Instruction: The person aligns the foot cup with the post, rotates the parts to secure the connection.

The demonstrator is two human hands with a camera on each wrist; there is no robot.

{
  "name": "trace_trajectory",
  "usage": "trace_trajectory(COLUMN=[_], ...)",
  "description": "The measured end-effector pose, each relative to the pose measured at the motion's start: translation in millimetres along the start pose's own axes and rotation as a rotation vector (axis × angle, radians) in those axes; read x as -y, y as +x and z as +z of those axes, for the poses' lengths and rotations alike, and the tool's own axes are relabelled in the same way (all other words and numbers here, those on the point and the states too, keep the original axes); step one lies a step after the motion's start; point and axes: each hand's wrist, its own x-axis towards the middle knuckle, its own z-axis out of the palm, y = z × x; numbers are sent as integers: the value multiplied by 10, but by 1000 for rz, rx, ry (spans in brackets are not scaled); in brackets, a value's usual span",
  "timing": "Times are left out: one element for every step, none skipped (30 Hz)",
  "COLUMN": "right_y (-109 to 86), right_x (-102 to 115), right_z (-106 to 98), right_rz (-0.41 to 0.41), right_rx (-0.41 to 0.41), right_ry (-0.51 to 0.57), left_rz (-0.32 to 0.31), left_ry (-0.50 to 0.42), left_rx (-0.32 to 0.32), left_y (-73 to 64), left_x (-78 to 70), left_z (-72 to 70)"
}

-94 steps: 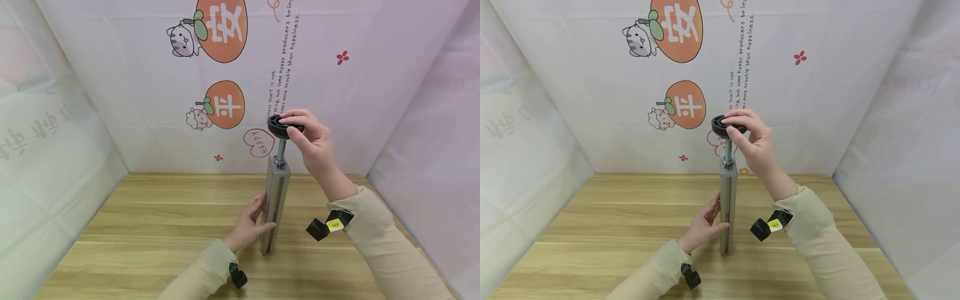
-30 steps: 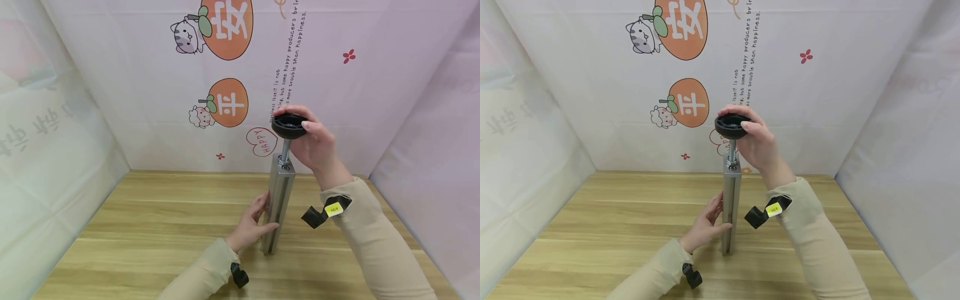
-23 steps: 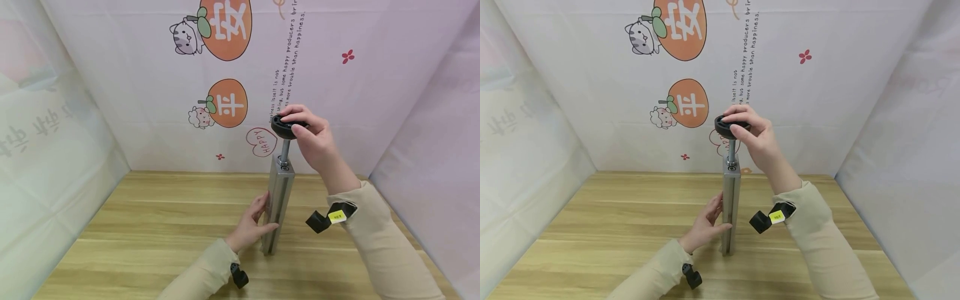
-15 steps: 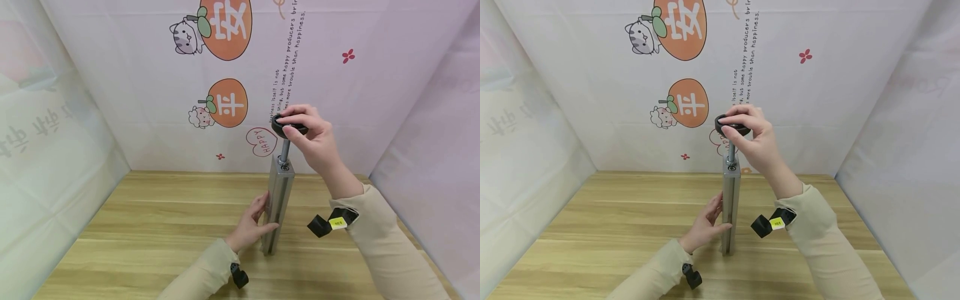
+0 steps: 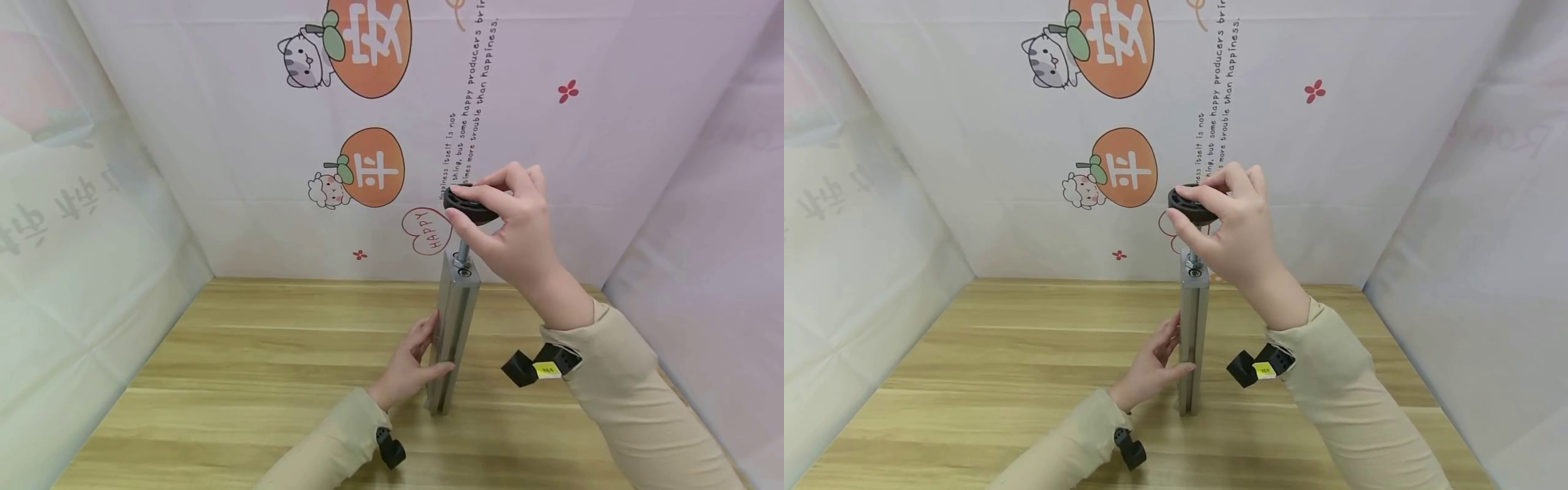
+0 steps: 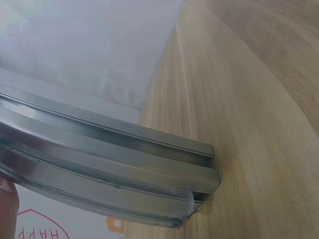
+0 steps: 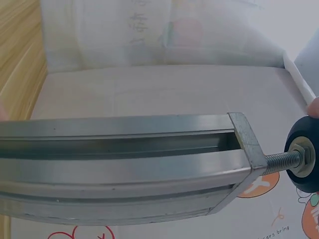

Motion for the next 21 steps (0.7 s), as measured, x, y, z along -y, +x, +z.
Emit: trace_trajectory(right_y=[3, 6, 9, 11, 13, 14, 15, 17, 21, 26, 31, 39, 49, 59, 69, 77, 84, 91, 96, 101, 104], right_x=[5, 11, 16, 20, 24, 28, 33, 37, 42, 47, 52, 59, 67, 76, 85, 95, 107, 121, 135, 149, 164], right_z=[-3, -5, -8, -10, -15, -20, -24, -27, -32, -38, -45, -52, -58, -64, -69, -74, -79, -82, -85, -86, -88], right_rz=[-11, -20, -24, -29, -36, -41, -45, -48, -51, -56, -60, -62, -61, -59, -55, -48, -38, -28, -16, -6, 5], right_rx=[-2, -4, -9, -15, -15, -12, -12, -10, -9, -2, 7, 14, 18, 20, 23, 23, 22, 18, 17, 15, 16], right_ry=[-26, -48, -66, -82, -102, -121, -138, -152, -165, -183, -201, -217, -235, -253, -273, -292, -315, -338, -364, -388, -411], left_rz=[0, 3, 7, 10, 12, 16, 19, 23, 23, 24, 22, 18, 14, 12, 7, 10, 11, 16, 25, 31, 39], left_ry=[1, 1, 1, 1, -1, -2, -3, -5, -6, -4, -3, -2, -1, 3, 4, 6, 7, 8, 9, 11, 11], left_rx=[0, -1, -1, -1, -1, 0, 0, 1, 1, 2, 3, 5, 6, 8, 10, 13, 15, 16, 17, 17, 16], left_y=[1, 1, 2, 1, 1, 1, 1, 0, -2, -2, -3, -3, -4, -4, -5, -4, -4, -2, 0, 1, 2], left_x=[-1, -2, -4, -5, -9, -12, -13, -13, -16, -15, -15, -14, -12, -12, -12, -8, -7, -4, 1, 4, 8], left_z=[1, 2, 3, 5, 7, 8, 9, 8, 7, 5, 3, 0, -2, -4, -6, -6, -6, -6, -5, -4, -3])
